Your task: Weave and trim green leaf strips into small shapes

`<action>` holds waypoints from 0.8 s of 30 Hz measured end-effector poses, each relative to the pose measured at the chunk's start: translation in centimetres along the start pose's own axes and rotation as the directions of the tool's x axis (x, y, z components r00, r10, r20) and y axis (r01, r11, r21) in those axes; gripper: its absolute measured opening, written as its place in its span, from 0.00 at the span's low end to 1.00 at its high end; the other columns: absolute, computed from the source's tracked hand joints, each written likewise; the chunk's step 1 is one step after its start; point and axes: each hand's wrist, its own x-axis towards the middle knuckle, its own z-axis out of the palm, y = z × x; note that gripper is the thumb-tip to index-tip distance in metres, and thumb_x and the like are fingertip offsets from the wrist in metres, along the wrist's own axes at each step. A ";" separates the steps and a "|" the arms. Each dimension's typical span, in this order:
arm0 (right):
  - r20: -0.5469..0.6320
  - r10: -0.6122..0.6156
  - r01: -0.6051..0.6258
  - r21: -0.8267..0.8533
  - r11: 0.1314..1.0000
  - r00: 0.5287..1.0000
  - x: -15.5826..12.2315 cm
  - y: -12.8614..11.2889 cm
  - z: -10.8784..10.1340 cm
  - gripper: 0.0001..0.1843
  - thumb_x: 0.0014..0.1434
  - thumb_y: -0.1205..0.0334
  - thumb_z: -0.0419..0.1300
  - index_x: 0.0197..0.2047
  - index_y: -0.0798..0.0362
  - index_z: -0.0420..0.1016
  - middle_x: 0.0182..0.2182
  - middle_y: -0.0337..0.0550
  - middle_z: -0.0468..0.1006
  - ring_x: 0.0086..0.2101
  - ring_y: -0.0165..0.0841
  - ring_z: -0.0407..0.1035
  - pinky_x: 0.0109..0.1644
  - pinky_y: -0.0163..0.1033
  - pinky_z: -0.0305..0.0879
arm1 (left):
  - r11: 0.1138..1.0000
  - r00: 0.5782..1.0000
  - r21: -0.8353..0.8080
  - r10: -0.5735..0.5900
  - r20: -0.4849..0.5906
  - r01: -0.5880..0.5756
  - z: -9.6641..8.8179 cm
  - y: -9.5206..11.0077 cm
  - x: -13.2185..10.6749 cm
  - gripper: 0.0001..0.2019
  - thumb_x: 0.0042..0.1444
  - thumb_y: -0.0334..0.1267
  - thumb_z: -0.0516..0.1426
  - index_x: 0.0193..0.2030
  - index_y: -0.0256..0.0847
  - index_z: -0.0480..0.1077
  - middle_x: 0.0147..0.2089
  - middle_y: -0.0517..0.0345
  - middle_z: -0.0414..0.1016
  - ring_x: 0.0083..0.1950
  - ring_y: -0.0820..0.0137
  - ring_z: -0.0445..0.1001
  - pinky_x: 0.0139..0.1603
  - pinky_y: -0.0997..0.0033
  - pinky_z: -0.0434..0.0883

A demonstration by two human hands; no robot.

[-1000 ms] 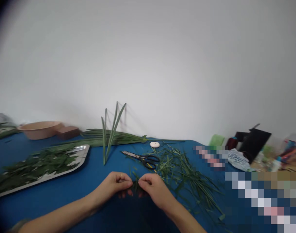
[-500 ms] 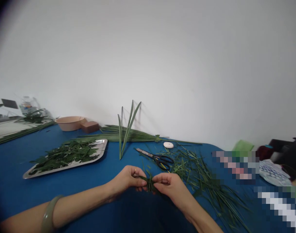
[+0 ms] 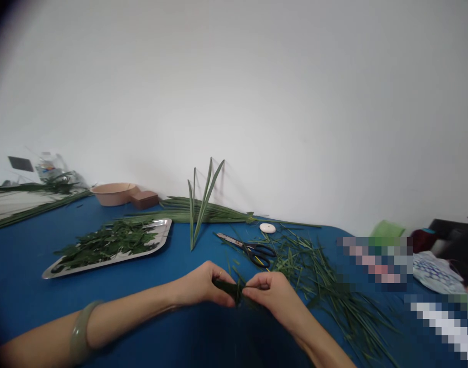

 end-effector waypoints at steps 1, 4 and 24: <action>-0.009 0.012 -0.012 0.006 1.000 1.000 0.1 0.2 0.0 0.08 0.40 0.60 0.61 0.20 0.58 0.71 0.14 0.34 0.70 0.16 0.22 0.58 0.20 0.29 0.51 | 1.000 1.000 0.030 0.005 0.020 -0.006 -0.1 0.2 -0.1 0.13 0.35 0.40 0.61 0.28 0.34 0.73 0.24 0.60 0.71 0.26 0.75 0.64 0.29 0.77 0.60; -0.038 0.030 -0.028 0.035 0.999 0.999 0.4 0.7 0.2 0.09 0.37 0.61 0.63 0.19 0.57 0.69 0.13 0.34 0.70 0.15 0.22 0.59 0.19 0.29 0.50 | 0.996 0.999 0.088 0.018 0.049 -0.022 -0.2 0.5 -0.3 0.12 0.41 0.42 0.57 0.27 0.34 0.74 0.24 0.59 0.71 0.26 0.75 0.64 0.30 0.78 0.59; -0.272 0.098 -0.060 0.144 0.988 0.957 -1.2 -1.5 -0.4 0.31 0.50 0.40 0.43 0.20 0.58 0.72 0.20 0.49 0.76 0.23 0.32 0.69 0.26 0.34 0.59 | 0.997 0.959 -0.068 -0.055 -0.277 0.038 0.1 -0.2 0.3 0.15 0.35 0.46 0.58 0.22 0.32 0.73 0.21 0.56 0.71 0.21 0.75 0.62 0.24 0.76 0.58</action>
